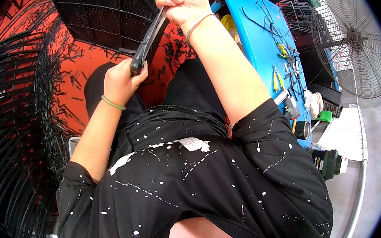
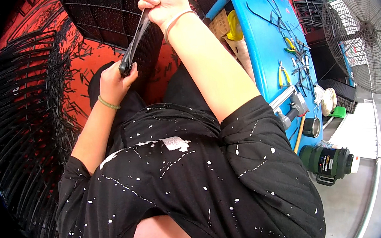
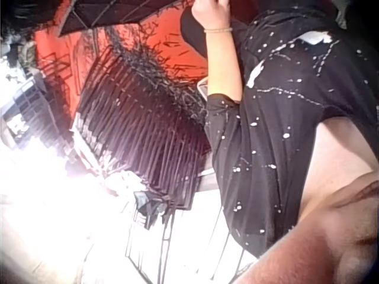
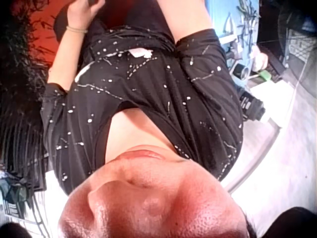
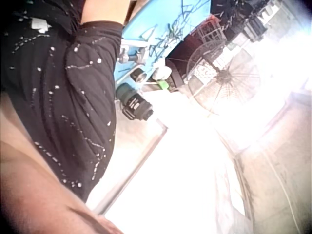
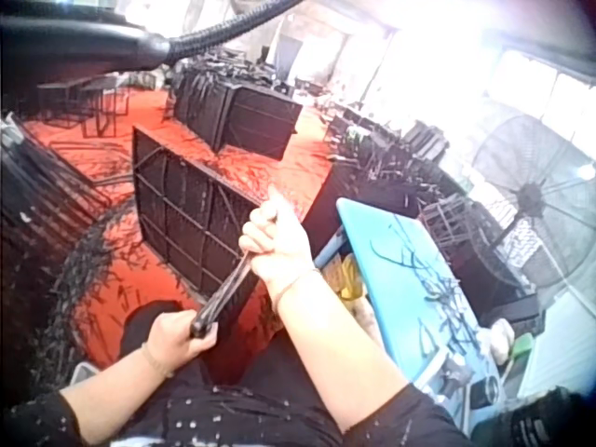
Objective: The person repairs a black wicker chair frame using a pneumatic staple gun, pliers, and a metal file. They repeatedly staple a black strap to the frame, trim excess material with pliers, and smooth the edges with a file.
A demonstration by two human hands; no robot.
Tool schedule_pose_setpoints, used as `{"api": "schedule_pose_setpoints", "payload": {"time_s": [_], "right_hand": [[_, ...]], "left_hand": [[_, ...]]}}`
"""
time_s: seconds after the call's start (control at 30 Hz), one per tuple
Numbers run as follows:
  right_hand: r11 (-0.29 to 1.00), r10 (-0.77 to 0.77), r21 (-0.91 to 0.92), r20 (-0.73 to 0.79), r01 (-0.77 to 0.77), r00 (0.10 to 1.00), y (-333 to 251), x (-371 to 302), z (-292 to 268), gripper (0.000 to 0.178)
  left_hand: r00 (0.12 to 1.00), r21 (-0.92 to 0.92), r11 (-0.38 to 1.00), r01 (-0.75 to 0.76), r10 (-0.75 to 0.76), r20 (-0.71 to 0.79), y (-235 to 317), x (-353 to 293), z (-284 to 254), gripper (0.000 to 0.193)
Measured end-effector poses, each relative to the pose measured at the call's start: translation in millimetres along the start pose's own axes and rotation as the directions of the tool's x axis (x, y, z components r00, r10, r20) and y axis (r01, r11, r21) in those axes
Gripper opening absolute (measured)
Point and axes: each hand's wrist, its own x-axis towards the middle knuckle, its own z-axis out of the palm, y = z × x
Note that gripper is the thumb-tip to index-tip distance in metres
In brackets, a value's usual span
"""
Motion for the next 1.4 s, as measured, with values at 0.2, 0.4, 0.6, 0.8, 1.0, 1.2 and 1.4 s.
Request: {"api": "schedule_pose_setpoints", "payload": {"time_s": [0.2,0.4,0.6,0.8,1.0,1.2,1.4], "right_hand": [[0.975,0.113,0.185,0.051,-0.120,0.992,-1,17,-29,0.047],[0.952,0.099,0.277,0.113,-0.127,0.989,4,18,-39,0.047],[0.927,0.123,0.325,0.215,-0.189,0.969,5,22,-45,0.047],[0.916,0.169,0.319,0.243,-0.243,0.955,6,35,-48,0.048],[0.904,0.244,0.287,0.259,-0.315,0.935,5,51,-51,0.048],[0.925,0.286,0.210,0.169,-0.318,0.943,7,68,-53,0.049],[0.908,0.403,0.073,0.107,-0.412,0.909,0,73,-31,0.048]], "left_hand": [[1.000,-0.032,0.999,-0.002,0.002,0.004,4,3,-1,0.018],[0.999,-0.022,0.999,0.048,-0.048,0.007,2,0,1,0.019],[0.999,-0.016,0.999,0.049,-0.049,0.007,1,2,2,0.021],[0.999,0.014,0.999,0.047,-0.048,0.006,-1,3,3,0.022],[0.998,0.015,0.998,0.067,-0.067,0.006,-4,4,3,0.023],[0.999,-0.019,0.998,0.053,-0.053,-0.003,-6,9,4,0.020],[0.999,0.014,0.999,0.034,-0.034,0.007,-14,12,1,0.019]]}}
